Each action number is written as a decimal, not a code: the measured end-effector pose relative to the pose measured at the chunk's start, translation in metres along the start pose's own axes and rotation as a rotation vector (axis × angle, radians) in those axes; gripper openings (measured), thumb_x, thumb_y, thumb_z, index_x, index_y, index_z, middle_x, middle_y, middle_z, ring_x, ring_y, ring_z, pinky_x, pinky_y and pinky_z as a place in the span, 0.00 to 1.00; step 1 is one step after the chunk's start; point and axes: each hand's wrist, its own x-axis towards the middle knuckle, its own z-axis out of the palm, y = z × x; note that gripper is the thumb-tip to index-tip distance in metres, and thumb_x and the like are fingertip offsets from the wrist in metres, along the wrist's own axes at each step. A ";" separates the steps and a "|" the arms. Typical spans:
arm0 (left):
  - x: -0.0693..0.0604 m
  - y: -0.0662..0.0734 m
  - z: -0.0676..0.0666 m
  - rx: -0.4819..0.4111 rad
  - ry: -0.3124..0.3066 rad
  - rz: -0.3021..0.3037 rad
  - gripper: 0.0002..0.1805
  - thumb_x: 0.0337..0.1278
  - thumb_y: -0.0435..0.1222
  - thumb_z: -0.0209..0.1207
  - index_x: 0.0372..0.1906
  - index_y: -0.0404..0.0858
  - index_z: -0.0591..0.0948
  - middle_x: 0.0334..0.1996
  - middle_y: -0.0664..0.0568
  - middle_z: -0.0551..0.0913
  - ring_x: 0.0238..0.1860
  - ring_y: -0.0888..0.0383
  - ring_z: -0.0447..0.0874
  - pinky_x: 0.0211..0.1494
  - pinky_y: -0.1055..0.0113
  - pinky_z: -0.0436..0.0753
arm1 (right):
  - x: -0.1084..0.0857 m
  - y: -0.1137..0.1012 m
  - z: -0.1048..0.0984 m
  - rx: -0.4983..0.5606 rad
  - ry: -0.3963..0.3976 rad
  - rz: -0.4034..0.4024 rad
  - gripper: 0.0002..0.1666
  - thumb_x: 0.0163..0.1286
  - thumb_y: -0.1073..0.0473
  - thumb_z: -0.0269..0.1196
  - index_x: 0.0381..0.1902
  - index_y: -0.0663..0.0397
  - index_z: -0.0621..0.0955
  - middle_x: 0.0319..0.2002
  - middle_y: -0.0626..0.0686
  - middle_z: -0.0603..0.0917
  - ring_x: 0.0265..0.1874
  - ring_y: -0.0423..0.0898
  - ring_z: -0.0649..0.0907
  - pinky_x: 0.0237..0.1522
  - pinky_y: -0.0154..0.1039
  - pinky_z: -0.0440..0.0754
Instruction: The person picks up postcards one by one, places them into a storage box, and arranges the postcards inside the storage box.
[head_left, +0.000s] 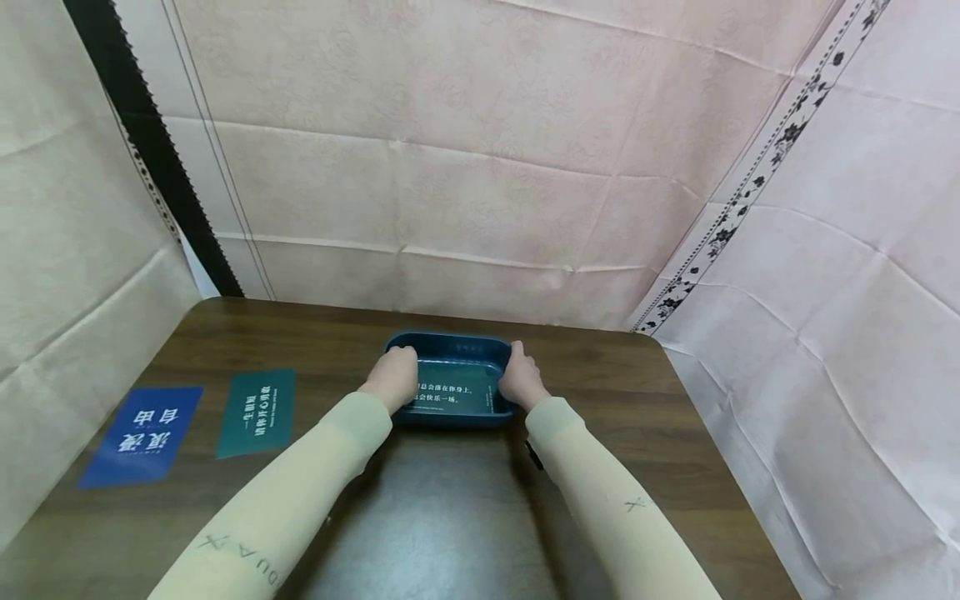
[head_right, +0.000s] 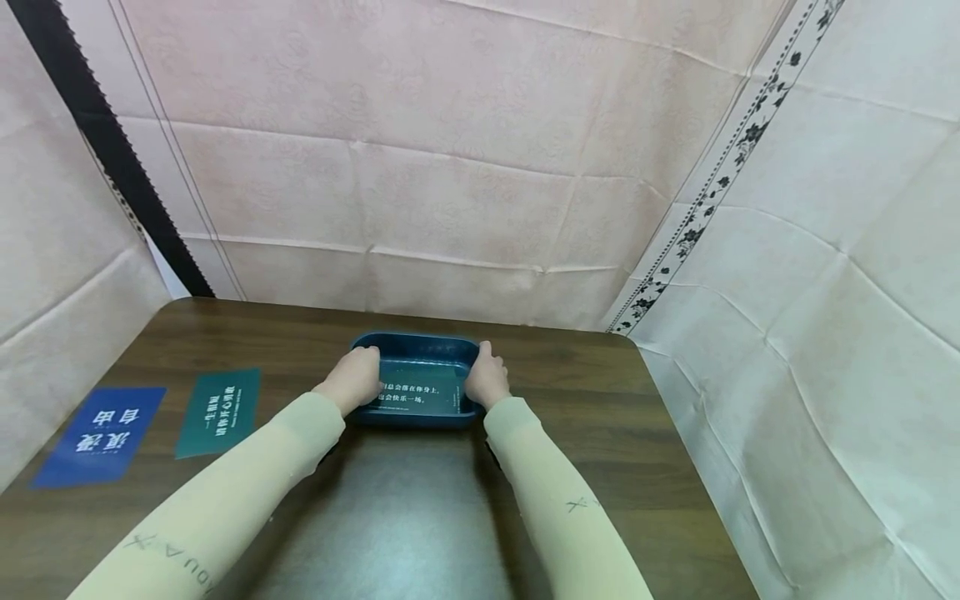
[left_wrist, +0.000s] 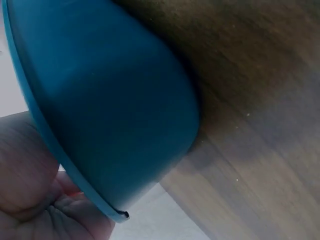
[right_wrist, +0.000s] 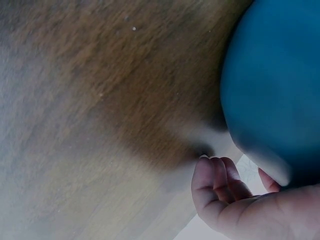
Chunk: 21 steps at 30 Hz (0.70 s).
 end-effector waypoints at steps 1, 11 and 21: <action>-0.001 0.000 -0.001 -0.025 -0.008 0.001 0.24 0.66 0.30 0.62 0.63 0.24 0.72 0.56 0.34 0.78 0.52 0.46 0.80 0.59 0.47 0.81 | 0.000 0.000 0.000 -0.001 0.000 0.003 0.44 0.71 0.69 0.60 0.77 0.48 0.52 0.68 0.65 0.68 0.61 0.60 0.73 0.61 0.64 0.74; -0.021 -0.032 -0.038 -0.351 0.055 0.074 0.21 0.69 0.42 0.61 0.58 0.31 0.77 0.48 0.42 0.82 0.48 0.47 0.81 0.53 0.52 0.82 | 0.001 0.000 0.001 -0.001 0.004 0.000 0.44 0.71 0.69 0.61 0.77 0.49 0.52 0.67 0.65 0.68 0.61 0.61 0.74 0.60 0.65 0.74; -0.057 -0.096 -0.079 -0.146 0.103 -0.130 0.53 0.64 0.59 0.60 0.72 0.20 0.55 0.65 0.20 0.62 0.63 0.24 0.64 0.61 0.32 0.71 | 0.000 0.001 0.001 -0.008 0.003 0.004 0.44 0.71 0.69 0.61 0.76 0.49 0.52 0.67 0.65 0.68 0.60 0.60 0.74 0.60 0.64 0.75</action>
